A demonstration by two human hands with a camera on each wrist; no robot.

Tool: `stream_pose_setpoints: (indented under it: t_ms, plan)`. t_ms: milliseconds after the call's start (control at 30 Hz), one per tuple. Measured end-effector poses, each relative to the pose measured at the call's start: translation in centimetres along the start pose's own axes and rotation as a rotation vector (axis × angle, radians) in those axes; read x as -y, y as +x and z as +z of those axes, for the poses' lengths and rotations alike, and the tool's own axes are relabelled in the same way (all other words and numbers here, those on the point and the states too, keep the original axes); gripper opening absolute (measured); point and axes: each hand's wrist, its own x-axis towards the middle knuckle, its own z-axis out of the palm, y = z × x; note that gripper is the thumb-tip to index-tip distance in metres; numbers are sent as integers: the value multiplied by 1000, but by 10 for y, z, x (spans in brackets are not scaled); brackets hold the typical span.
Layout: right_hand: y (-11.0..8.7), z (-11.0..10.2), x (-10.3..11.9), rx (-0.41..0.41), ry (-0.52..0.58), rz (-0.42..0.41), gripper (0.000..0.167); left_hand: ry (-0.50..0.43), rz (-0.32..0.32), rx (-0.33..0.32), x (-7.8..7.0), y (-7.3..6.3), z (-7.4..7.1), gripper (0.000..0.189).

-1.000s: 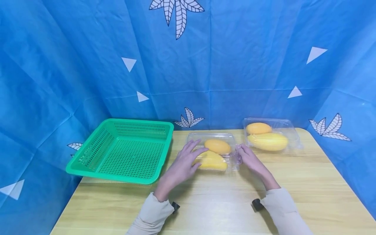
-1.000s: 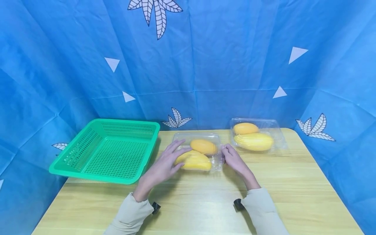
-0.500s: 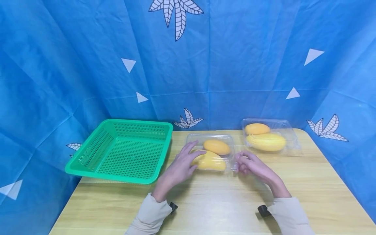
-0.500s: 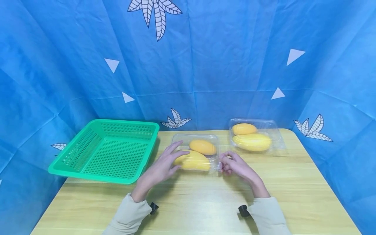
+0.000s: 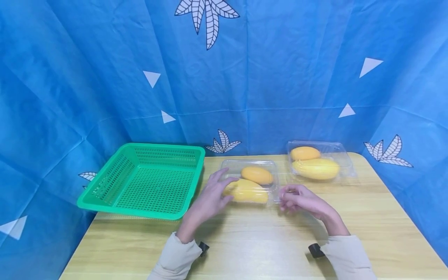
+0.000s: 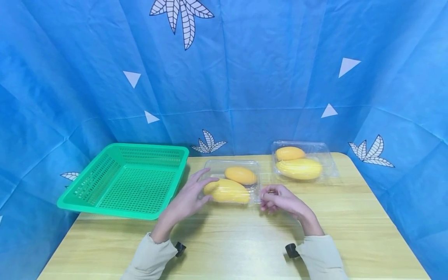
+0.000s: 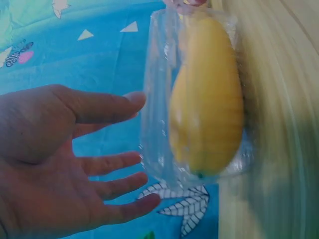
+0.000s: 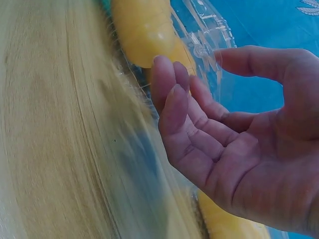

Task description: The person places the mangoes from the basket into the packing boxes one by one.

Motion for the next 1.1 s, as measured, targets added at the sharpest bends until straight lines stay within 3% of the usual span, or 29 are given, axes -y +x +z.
stream_pose_setpoints:
  t_ms: [200, 400, 633, 767, 867, 1100]
  plan:
    - [0, -2, 1, 19, -45, -22, 30, -87, 46, -69, -19, -2, -2, 43]
    - [2, -2, 0, 28, -54, -15, 33, -289, 63, 42, -32, -2, 6, 24]
    - [2, -1, 0, 42, -24, -16, 34, -473, 13, 212, -38, -3, 37, 20]
    - [1, 0, -2, 47, -17, -25, 34, -677, -55, 281, -41, -2, 61, 26]
    - [1, 0, -3, 49, -20, -34, 34, -795, -95, 291, -43, -1, 77, 28]
    - [2, -1, -4, 47, -2, -30, 33, -907, -163, 252, -42, -2, 95, 30]
